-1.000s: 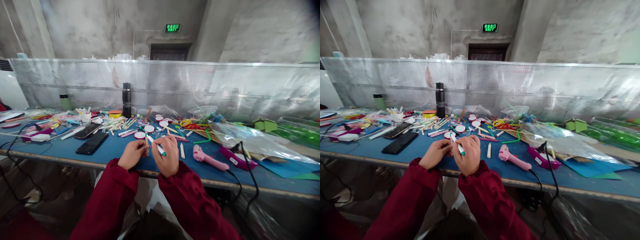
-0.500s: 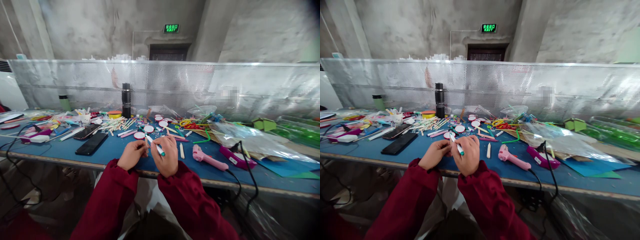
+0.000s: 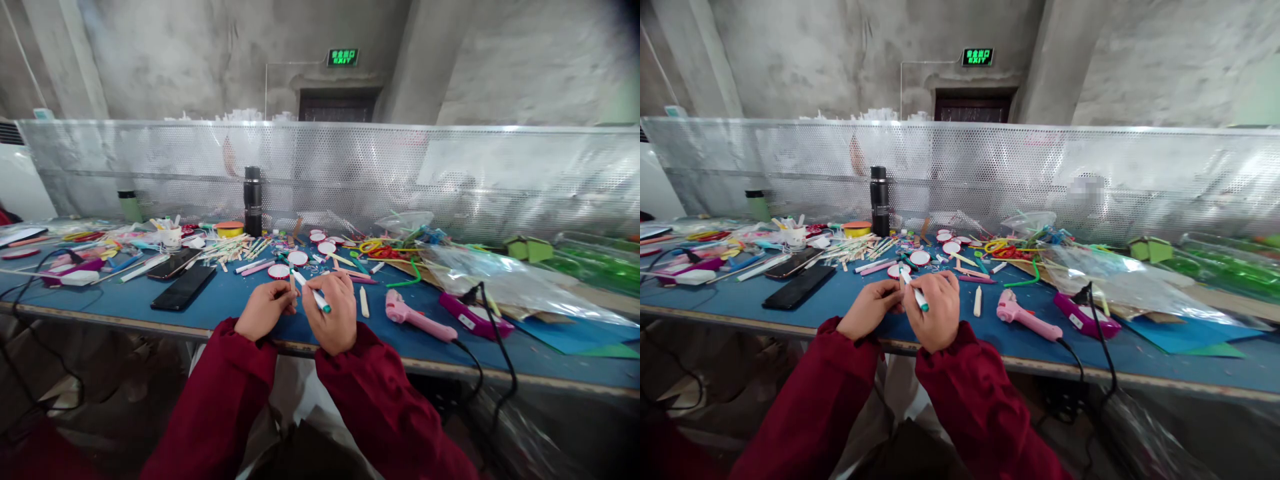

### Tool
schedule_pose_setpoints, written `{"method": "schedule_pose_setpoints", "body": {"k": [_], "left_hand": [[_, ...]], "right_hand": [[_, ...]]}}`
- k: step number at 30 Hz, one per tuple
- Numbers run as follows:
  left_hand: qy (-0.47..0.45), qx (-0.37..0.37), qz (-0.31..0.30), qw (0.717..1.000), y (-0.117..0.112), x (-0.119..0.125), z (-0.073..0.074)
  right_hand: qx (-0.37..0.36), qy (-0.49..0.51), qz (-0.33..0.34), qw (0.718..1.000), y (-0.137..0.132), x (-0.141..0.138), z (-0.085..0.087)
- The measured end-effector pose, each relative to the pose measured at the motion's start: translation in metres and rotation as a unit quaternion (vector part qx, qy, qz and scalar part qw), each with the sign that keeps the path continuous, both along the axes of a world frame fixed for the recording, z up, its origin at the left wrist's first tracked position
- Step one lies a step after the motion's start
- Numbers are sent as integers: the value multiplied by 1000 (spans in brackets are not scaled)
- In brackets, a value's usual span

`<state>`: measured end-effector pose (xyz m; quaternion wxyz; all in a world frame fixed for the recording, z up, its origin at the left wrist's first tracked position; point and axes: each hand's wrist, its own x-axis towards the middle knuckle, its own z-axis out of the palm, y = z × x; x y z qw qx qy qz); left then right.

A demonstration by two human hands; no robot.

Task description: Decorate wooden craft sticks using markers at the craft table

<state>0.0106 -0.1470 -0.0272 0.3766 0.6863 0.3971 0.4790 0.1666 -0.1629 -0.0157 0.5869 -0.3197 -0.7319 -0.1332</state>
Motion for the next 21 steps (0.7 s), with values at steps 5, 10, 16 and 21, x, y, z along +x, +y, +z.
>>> {"method": "schedule_pose_setpoints", "body": {"k": [5, 10, 16, 21], "left_hand": [[-8, -2, 3, 1000, 0, 0, 0], [-1, 3, -2, 1000, 0, 0, 0], [-7, -2, 0, 1000, 1, 0, -1], [-4, -2, 1, 1000, 1, 0, -2]], "right_hand": [[9, 13, -15, 1000, -1, 0, 1], [0, 0, 1, 1000, -1, -1, 1], [0, 5, -9, 1000, -1, 0, 1], [-1, -2, -7, 1000, 0, 0, 1]]}}
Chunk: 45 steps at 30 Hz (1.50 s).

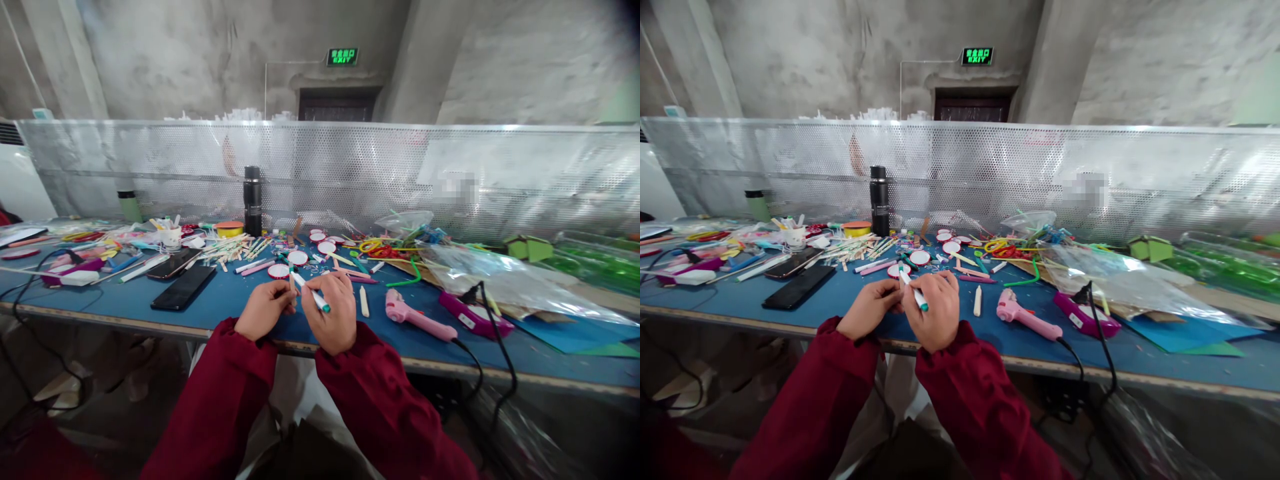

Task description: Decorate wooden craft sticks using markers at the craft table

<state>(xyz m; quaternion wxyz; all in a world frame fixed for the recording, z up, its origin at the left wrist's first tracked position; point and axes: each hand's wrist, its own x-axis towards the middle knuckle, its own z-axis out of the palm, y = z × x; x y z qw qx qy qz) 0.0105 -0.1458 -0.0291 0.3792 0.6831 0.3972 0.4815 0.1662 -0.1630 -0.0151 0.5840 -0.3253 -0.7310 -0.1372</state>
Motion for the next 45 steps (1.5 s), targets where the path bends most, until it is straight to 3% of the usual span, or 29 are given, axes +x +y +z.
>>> {"method": "schedule_pose_setpoints", "body": {"k": [34, 45], "left_hand": [[-3, -8, 0, 1000, -3, 0, 3], [-9, -17, 28, 999, -1, -1, 0]], "right_hand": [[-13, 2, -7, 1000, -2, -1, -2], [-39, -32, -58, 997, -14, 10, 4]]}}
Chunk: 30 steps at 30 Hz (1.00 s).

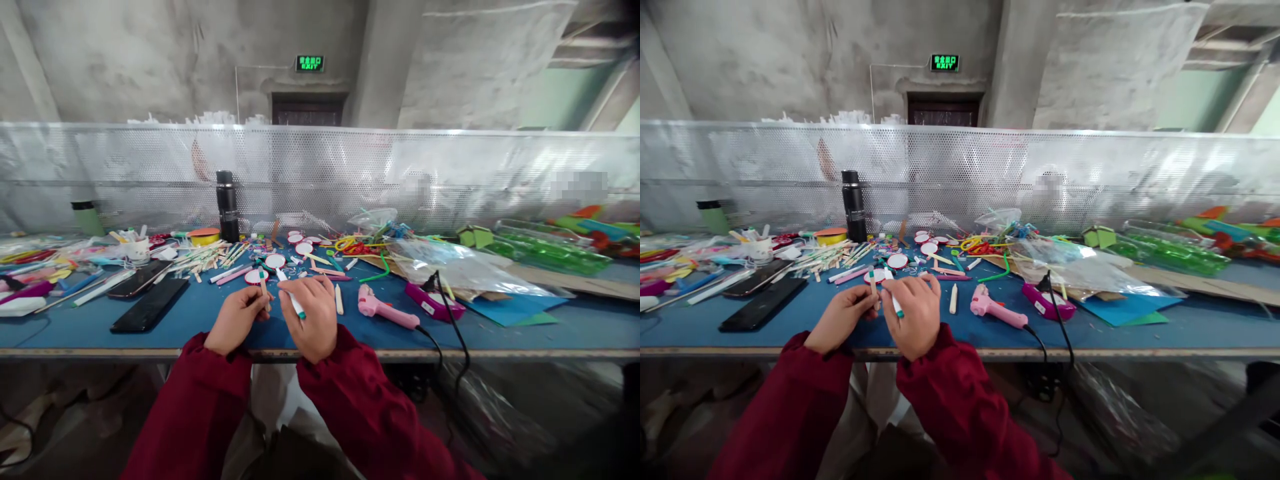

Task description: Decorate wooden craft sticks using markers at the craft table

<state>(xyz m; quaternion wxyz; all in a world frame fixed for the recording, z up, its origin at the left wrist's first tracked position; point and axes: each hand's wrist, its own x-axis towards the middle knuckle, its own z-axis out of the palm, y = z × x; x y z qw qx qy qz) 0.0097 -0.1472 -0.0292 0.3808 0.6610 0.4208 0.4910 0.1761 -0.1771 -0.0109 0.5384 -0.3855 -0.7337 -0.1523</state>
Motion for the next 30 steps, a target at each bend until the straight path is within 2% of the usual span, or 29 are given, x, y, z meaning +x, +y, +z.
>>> {"method": "schedule_pose_setpoints", "body": {"k": [7, 12, 15, 19, 26, 30], "left_hand": [[-2, -6, 4, 1000, 1, 0, -1], [8, -1, 14, 1000, -2, 0, 2], [16, 2, 9, 1000, -3, 0, 3], [23, 5, 5, 1000, -4, 0, 4], [23, -3, 7, 1000, -4, -1, 3], [35, -5, 12, 999, -4, -1, 3]], "right_hand": [[-28, -53, -108, 992, -14, 58, 2], [-47, -103, -139, 984, -28, 84, 0], [-71, -117, -147, 980, -31, 88, 1], [-73, -126, -157, 977, -22, 82, -2], [-43, -120, -199, 972, -1, 55, -27], [-36, -137, -205, 969, -1, 67, -22]]}}
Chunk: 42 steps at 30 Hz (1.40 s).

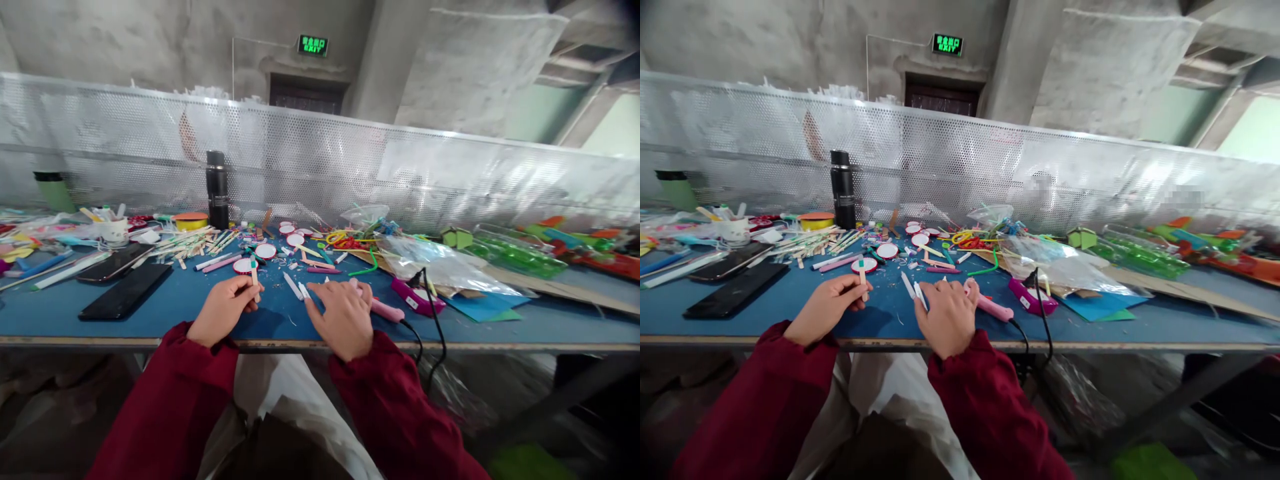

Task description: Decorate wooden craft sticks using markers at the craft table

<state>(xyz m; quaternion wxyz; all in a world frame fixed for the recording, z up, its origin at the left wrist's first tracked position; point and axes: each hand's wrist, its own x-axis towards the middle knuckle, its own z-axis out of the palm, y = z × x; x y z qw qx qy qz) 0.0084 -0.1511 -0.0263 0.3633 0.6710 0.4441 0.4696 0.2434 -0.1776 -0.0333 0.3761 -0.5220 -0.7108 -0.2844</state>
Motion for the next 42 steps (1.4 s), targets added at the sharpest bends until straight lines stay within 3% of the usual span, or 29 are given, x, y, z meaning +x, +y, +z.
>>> {"method": "schedule_pose_setpoints", "body": {"k": [5, 10, 17, 25, 29, 33, 35, 37, 39, 40, 41, 42], "left_hand": [[3, 4, -4, 1000, -1, 0, 2], [-6, 6, -5, 1000, -1, 1, 1], [-15, 4, -5, 1000, 0, 2, 1], [-14, 3, -15, 1000, 0, 2, 1], [-12, 3, -13, 1000, 0, 2, 0], [-3, 3, -8, 1000, 1, 2, 1], [-1, 2, -7, 1000, 1, 2, 1], [-3, 0, -7, 1000, 1, 2, 1], [-3, -1, -6, 1000, 1, 2, 1], [-5, -2, -6, 1000, 1, 2, 1], [-8, -2, -6, 1000, 1, 2, 1], [-12, -1, -8, 1000, 1, 2, 1]], "right_hand": [[-19, -11, -33, 999, 4, 50, 26], [-53, -137, 16, 989, 26, 78, 41], [-116, -328, 67, 935, 53, 65, 44], [-144, -394, 48, 907, 62, 60, 46], [-140, -417, 70, 895, 65, 58, 47], [-132, -436, 94, 885, 64, 57, 65], [-119, -411, 105, 898, 60, 58, 81], [-105, -335, 121, 928, 49, 58, 96], [-78, -165, 170, 968, 34, 54, 102], [-56, -44, 212, 975, 25, 49, 99], [-52, 94, 263, 959, 16, 42, 91], [-66, 218, 325, 918, 9, 34, 80]]}}
